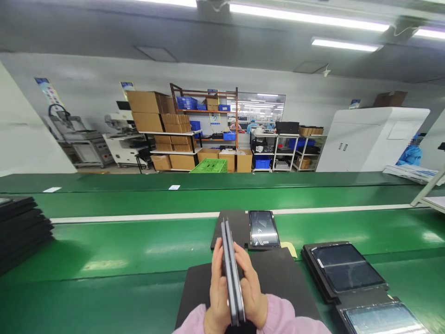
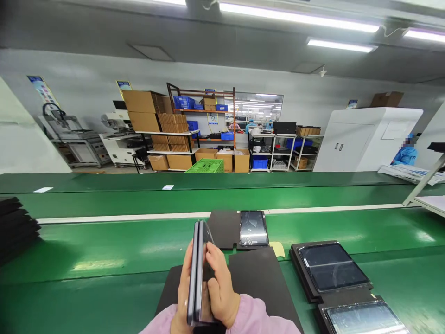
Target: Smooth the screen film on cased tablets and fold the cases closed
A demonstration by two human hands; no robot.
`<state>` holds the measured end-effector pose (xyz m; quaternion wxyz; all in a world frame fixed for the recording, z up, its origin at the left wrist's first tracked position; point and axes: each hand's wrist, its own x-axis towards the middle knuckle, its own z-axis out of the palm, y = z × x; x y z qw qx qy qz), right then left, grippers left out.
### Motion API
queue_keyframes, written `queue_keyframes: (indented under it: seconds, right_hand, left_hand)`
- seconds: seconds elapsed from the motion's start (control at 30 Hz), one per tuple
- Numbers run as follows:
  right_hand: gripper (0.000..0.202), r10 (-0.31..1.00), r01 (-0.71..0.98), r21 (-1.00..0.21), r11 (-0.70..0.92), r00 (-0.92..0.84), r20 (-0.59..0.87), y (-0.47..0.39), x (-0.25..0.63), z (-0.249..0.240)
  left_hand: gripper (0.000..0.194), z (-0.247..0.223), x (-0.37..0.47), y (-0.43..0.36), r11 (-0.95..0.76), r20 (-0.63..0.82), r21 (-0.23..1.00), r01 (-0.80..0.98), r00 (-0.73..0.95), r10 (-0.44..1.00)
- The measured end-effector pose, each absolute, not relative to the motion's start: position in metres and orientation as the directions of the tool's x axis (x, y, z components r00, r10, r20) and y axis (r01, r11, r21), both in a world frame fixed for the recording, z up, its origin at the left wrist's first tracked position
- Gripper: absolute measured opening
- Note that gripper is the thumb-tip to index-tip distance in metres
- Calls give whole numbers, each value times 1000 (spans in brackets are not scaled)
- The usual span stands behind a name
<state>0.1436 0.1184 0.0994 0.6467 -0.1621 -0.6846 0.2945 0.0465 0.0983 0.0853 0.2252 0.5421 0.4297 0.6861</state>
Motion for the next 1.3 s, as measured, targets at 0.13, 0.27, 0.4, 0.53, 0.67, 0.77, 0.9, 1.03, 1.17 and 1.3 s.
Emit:
queue_keyframes:
  seconds: [0.13, 0.27, 0.4, 0.53, 0.67, 0.77, 0.9, 1.03, 1.17, 1.3]
  right_hand:
    - [41, 545, -184, -554, 812, -102, 832, 122, 144, 122]
    - [42, 808, -275, -811, 516, -158, 568, 114, 144, 162]
    - [54, 935, -328, -908, 261, -150, 323, 103, 148, 174]
    - [57, 951, -377, -905, 199, -150, 271, 97, 152, 169]
    - [60, 956, -389, -901, 192, -132, 261, 93, 154, 169]
    - [59, 961, -399, -898, 187, -117, 252, 94, 155, 171]
    - [54, 983, -426, -898, 112, -84, 162, 104, 153, 165]
    - [52, 998, -507, -862, -13, -65, 23, 116, 149, 148]
    - [51, 998, -511, -858, -53, -61, -25, 122, 143, 125]
    - [50, 997, -400, -913, -79, -23, -76, 131, 144, 98]
  left_hand:
    - [42, 109, 49, 100, -626, 663, 748, 218, -254, 704]
    - [42, 161, 67, 97, -389, 390, 919, 66, -314, 866]
    - [53, 186, 81, 88, -149, 91, 977, -151, -338, 937]
    - [56, 184, 87, 82, -104, 32, 973, -205, -327, 944]
    - [54, 181, 90, 80, -148, 76, 966, -210, -317, 945]
    - [45, 186, 93, 80, -108, 36, 968, -227, -300, 953]
    - [35, 192, 99, 89, 34, -190, 913, -407, -351, 917]
    - [27, 172, 100, 104, 68, -311, 800, -596, -315, 897]
    - [24, 145, 99, 112, 100, -342, 783, -614, -290, 894]
    - [22, 129, 98, 117, 135, -351, 795, -592, -267, 897]
